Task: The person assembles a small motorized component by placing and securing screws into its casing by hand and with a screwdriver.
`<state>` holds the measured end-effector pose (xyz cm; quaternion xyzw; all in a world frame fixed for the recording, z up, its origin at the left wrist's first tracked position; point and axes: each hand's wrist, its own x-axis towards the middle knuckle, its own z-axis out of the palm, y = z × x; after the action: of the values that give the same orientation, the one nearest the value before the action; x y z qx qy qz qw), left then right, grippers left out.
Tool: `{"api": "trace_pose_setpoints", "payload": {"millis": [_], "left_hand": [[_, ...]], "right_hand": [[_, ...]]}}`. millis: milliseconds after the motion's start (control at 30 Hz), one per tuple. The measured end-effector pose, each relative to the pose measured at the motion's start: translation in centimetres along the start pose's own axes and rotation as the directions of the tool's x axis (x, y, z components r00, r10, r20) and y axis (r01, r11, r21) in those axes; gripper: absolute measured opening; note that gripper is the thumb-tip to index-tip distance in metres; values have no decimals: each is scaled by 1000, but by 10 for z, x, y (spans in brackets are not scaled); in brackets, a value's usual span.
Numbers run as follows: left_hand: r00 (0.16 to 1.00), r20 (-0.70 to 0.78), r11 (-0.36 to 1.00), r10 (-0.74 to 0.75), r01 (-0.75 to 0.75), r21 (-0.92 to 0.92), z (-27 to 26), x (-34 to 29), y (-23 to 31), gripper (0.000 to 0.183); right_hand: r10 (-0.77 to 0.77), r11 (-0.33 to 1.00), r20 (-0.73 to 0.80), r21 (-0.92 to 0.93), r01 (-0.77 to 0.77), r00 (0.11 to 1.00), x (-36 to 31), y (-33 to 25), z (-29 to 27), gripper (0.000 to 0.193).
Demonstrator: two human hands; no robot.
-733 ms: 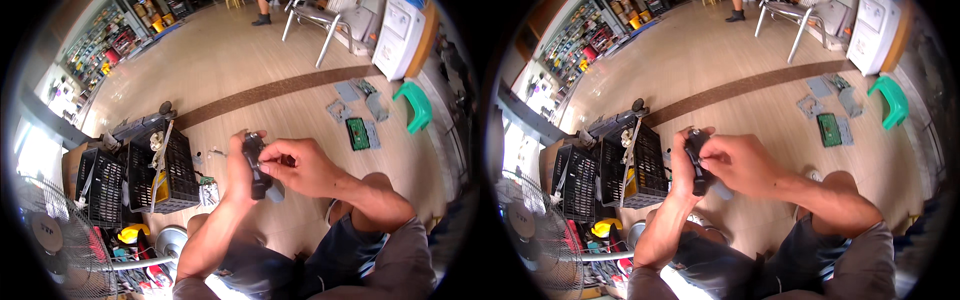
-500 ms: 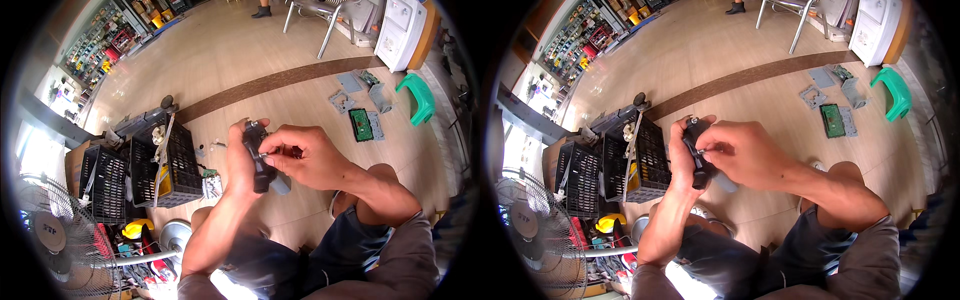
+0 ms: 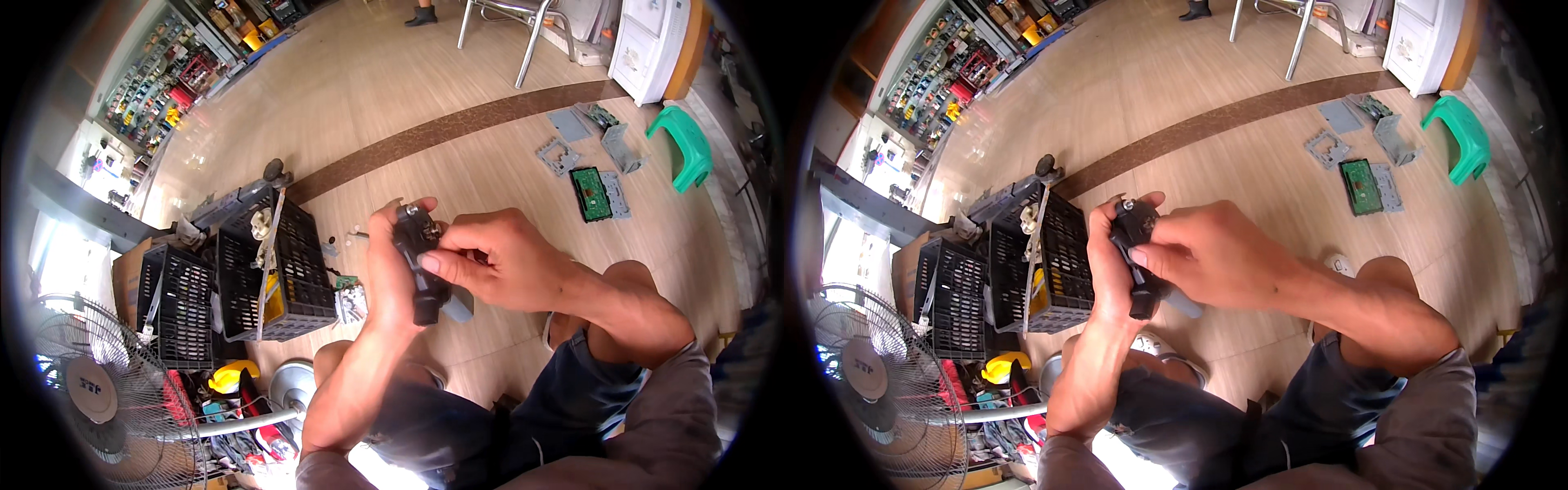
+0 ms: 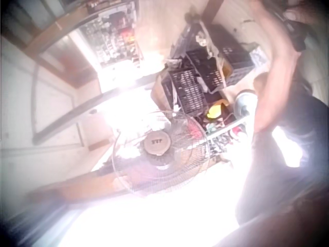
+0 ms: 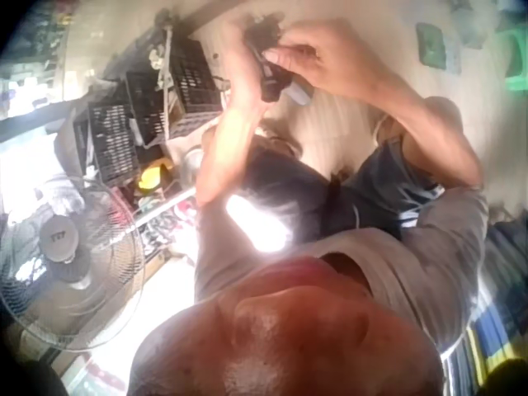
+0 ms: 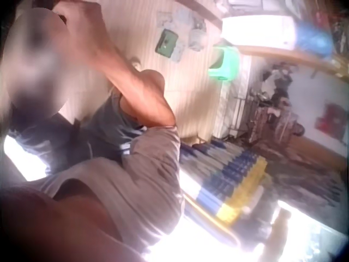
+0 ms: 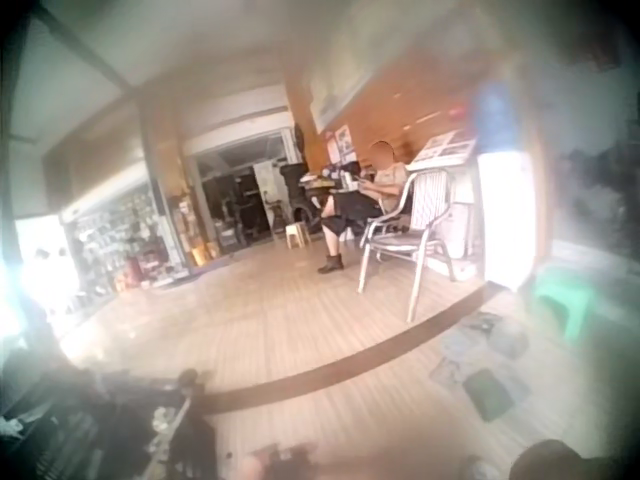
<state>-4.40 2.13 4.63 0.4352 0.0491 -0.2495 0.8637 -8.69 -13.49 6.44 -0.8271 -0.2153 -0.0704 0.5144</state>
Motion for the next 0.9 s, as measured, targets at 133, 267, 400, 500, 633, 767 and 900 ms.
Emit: {"api": "trace_pose_setpoints", "payload": {"millis": [133, 267, 400, 500, 633, 767, 900], "left_hand": [[999, -33, 1000, 3, -3, -3, -2, -2, 1, 49], [1000, -13, 1000, 11, -11, 5, -7, -6, 4, 49], [999, -49, 999, 12, -10, 31, -4, -10, 8, 51], [1000, -18, 1000, 5, -4, 26, -8, -8, 11, 52], [1000, 17, 1000, -3, 3, 28, -17, -4, 11, 52], [1000, 11, 999, -5, 5, 32, -11, -5, 10, 51], [1000, -29, 999, 3, -2, 34, -5, -5, 11, 51]], "right_hand": [[-31, 996, -40, 86, 35, 999, 1, -1, 5, 10], [-44, 994, -7, 95, 45, 999, 2, 0, 8, 9], [-114, 990, -30, 78, 116, 993, 2, 3, 13, 14], [-99, 986, -49, 130, 104, 994, 5, 2, 17, 12], [-61, 977, -64, 200, 73, 996, 8, -2, 18, 14], [-48, 991, -54, 124, 55, 997, 11, 2, 15, 14], [-90, 996, -4, 23, 90, 996, 12, 2, 15, 15]]}}
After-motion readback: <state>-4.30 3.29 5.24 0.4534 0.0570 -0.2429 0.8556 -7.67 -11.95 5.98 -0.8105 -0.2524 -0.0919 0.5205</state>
